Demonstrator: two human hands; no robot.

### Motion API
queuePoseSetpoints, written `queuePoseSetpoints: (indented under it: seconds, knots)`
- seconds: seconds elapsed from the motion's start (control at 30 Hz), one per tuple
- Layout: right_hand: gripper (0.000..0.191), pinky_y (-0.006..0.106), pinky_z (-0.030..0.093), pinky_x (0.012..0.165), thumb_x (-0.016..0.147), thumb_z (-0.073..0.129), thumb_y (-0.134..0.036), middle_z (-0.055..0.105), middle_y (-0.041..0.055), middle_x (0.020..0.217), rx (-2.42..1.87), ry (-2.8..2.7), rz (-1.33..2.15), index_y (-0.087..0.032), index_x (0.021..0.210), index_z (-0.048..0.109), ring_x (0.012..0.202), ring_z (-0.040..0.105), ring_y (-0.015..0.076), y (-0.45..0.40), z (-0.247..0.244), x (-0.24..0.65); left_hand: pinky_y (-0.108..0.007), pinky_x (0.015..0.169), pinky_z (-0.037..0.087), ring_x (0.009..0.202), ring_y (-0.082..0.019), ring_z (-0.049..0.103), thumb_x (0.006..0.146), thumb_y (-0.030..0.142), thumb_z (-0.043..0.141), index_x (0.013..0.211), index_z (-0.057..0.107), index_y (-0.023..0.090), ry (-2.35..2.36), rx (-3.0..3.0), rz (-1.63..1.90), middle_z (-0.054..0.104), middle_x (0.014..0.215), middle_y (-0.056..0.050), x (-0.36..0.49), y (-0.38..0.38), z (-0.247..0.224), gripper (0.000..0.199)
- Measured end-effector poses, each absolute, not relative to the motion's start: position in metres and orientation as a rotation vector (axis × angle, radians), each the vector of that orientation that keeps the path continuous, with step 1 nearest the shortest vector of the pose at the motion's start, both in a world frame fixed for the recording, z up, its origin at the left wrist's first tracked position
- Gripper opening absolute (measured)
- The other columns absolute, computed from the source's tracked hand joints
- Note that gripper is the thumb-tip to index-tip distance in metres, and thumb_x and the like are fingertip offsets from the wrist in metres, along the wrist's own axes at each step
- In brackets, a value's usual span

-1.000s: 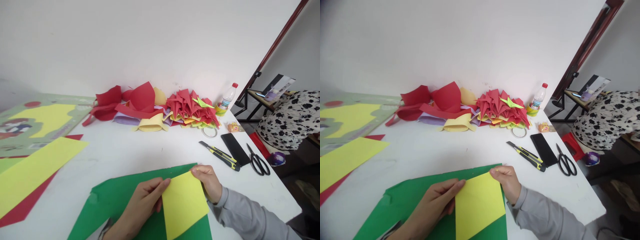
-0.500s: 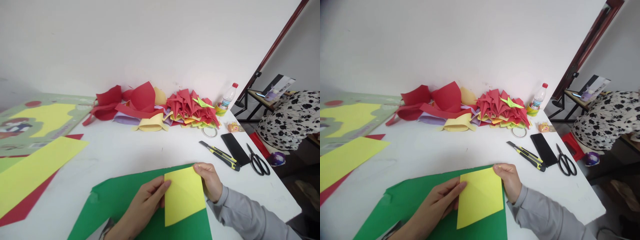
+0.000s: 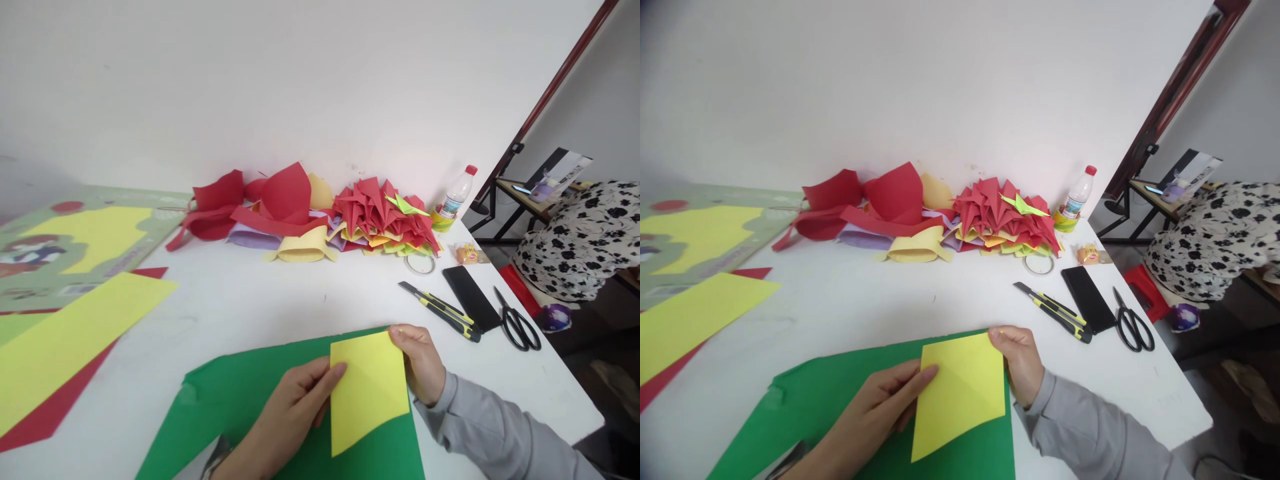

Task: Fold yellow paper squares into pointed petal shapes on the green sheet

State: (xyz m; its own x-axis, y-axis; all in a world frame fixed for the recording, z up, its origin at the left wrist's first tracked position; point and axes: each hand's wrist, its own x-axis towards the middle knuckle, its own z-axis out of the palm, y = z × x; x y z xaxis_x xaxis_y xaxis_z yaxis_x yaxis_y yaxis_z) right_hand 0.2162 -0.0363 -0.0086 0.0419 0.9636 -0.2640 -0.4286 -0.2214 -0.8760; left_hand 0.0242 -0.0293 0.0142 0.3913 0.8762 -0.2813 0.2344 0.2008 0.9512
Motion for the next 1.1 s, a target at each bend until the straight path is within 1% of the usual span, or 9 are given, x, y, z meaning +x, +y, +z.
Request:
queuePoseSetpoints:
  seconds: [0.13,0.23,0.37,0.43,0.6,0.77,0.87,0.97,1.1]
  knots:
    - [0.035,0.024,0.038,0.051,0.070,0.079,-0.048,0.065,0.0026,0.055,-1.092,-0.714,1.488,-0.013,0.067,0.074,0.048,0.051,0.0110,-0.037,-0.011,0.217,-0.023,0.041,0.021,0.042,-0.010,0.028,0.072,0.070,0.054,0.051,0.041,0.022,1.098,1.347,0.659,0.032,0.044,0.007,0.024,-0.028,0.015,0.054]
    - [0.035,0.025,0.040,0.053,0.068,0.080,-0.048,0.065,0.0024,0.056,-1.092,-0.693,1.490,-0.013,0.066,0.074,0.048,0.051,0.0110,-0.036,-0.009,0.217,-0.023,0.041,0.022,0.042,-0.010,0.029,0.074,0.068,0.054,0.052,0.041,0.022,1.097,1.333,0.625,0.033,0.043,0.007,0.023,-0.028,0.011,0.052]
    - [0.038,0.024,0.038,0.051,0.062,0.083,-0.050,0.063,0.0018,0.052,-1.097,-0.609,1.478,-0.013,0.061,0.071,0.047,0.050,0.0111,-0.033,-0.004,0.216,-0.022,0.046,0.031,0.050,-0.012,0.039,0.075,0.064,0.057,0.060,0.051,0.020,0.976,1.328,0.560,0.044,0.054,0.004,0.023,-0.029,0.007,0.047]
    - [0.040,0.024,0.036,0.049,0.061,0.083,-0.050,0.062,0.0016,0.050,-1.091,-0.598,1.470,-0.013,0.058,0.069,0.046,0.049,0.0107,-0.033,-0.002,0.216,-0.022,0.046,0.031,0.052,-0.012,0.040,0.077,0.062,0.057,0.062,0.053,0.019,0.937,1.341,0.535,0.044,0.057,0.004,0.023,-0.030,0.008,0.046]
    - [0.038,0.023,0.036,0.050,0.067,0.080,-0.049,0.062,0.0019,0.052,-1.056,-0.647,1.464,-0.013,0.060,0.070,0.047,0.049,0.0102,-0.033,-0.004,0.216,-0.023,0.042,0.021,0.046,-0.011,0.034,0.079,0.063,0.053,0.059,0.051,0.019,0.966,1.322,0.498,0.041,0.052,0.004,0.020,-0.030,0.008,0.048]
    - [0.038,0.023,0.034,0.048,0.068,0.080,-0.048,0.060,0.0006,0.051,-1.055,-0.641,1.469,-0.013,0.059,0.069,0.045,0.045,0.0089,-0.034,-0.007,0.216,-0.023,0.044,0.024,0.047,-0.011,0.034,0.078,0.066,0.052,0.057,0.047,0.020,0.970,1.364,0.529,0.036,0.051,0.006,0.019,-0.028,0.004,0.050]
    - [0.040,0.023,0.033,0.047,0.064,0.082,-0.049,0.056,-0.0009,0.049,-1.065,-0.611,1.460,-0.013,0.055,0.065,0.043,0.042,0.0081,-0.034,-0.005,0.216,-0.024,0.044,0.025,0.046,-0.011,0.035,0.078,0.068,0.049,0.059,0.046,0.021,0.984,1.401,0.524,0.038,0.050,0.006,0.021,-0.028,0.004,0.051]
    - [0.041,0.023,0.034,0.047,0.062,0.083,-0.049,0.057,-0.0009,0.049,-1.073,-0.541,1.465,-0.014,0.056,0.064,0.045,0.045,0.0094,-0.033,-0.001,0.216,-0.024,0.047,0.029,0.047,-0.012,0.038,0.080,0.064,0.048,0.057,0.042,0.022,0.994,1.471,0.506,0.042,0.050,0.006,0.022,-0.027,0.005,0.048]
    - [0.039,0.023,0.036,0.048,0.063,0.083,-0.048,0.058,-0.0005,0.052,-1.063,-0.495,1.462,-0.014,0.058,0.064,0.048,0.048,0.0103,-0.031,0.000,0.218,-0.025,0.051,0.032,0.051,-0.013,0.040,0.085,0.059,0.042,0.056,0.040,0.023,1.022,1.603,0.485,0.042,0.052,0.005,0.021,-0.028,0.002,0.046]
